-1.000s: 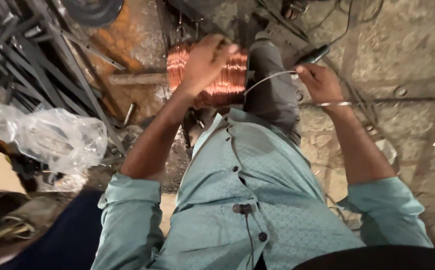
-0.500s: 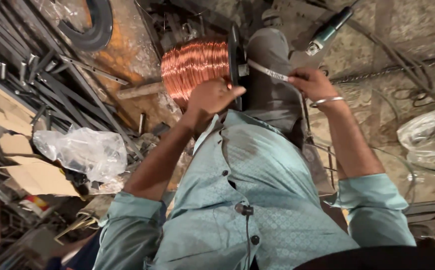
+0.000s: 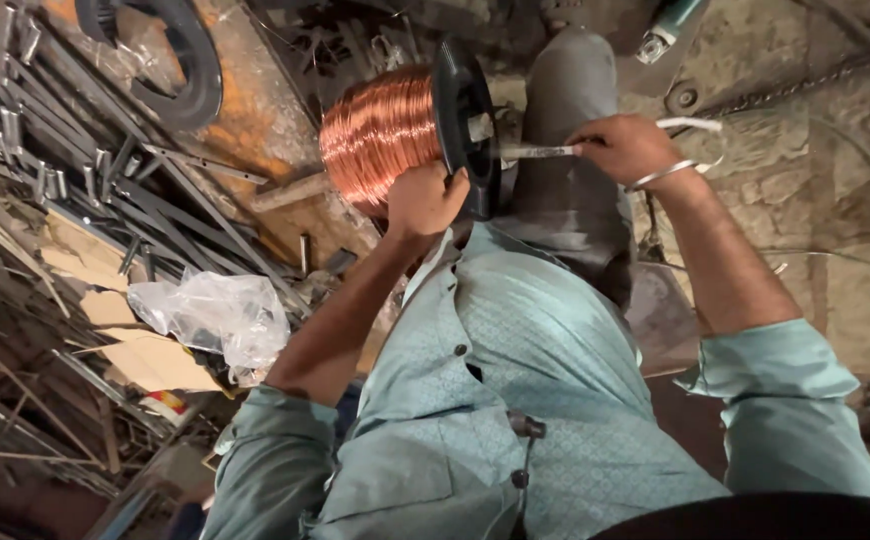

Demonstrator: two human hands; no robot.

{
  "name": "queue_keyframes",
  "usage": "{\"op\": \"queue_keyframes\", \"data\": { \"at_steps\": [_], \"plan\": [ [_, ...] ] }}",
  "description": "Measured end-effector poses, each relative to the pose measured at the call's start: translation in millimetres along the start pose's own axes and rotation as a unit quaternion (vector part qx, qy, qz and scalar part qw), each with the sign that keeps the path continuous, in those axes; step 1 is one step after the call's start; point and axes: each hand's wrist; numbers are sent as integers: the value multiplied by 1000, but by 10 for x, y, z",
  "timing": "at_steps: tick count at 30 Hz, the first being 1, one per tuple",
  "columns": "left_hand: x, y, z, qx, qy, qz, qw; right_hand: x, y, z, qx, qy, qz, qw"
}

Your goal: The recorder is winding and securing a large coil of copper wire using white tape.

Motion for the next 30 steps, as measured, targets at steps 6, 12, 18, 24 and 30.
{"op": "queue_keyframes", "data": {
  "at_steps": [6, 12, 18, 24, 30],
  "plan": [
    [-29, -3, 38, 16, 12, 3, 1000, -98, -66, -65, -15, 53, 12, 998],
    [-132, 19, 106, 15, 24, 29, 999, -279, -274, -278, -71, 107, 27, 991],
    [-129, 74, 117, 10, 73, 41, 996, -111, -332, -248, -116, 161, 10, 980],
    [-145, 73, 151, 19, 95, 47, 994, -264, -419, -494, -114, 212, 20, 970],
    [-158, 71, 180, 70, 86, 90, 990, -291, -433, -553, -81, 199, 34, 976]
  ]
}}
Point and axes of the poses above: each hand's wrist, its own y-axis away from the middle knuckle, its own z-axis out of the back of the hand, x = y × z, and after that the axes turned 2 degrees about y, right-handed
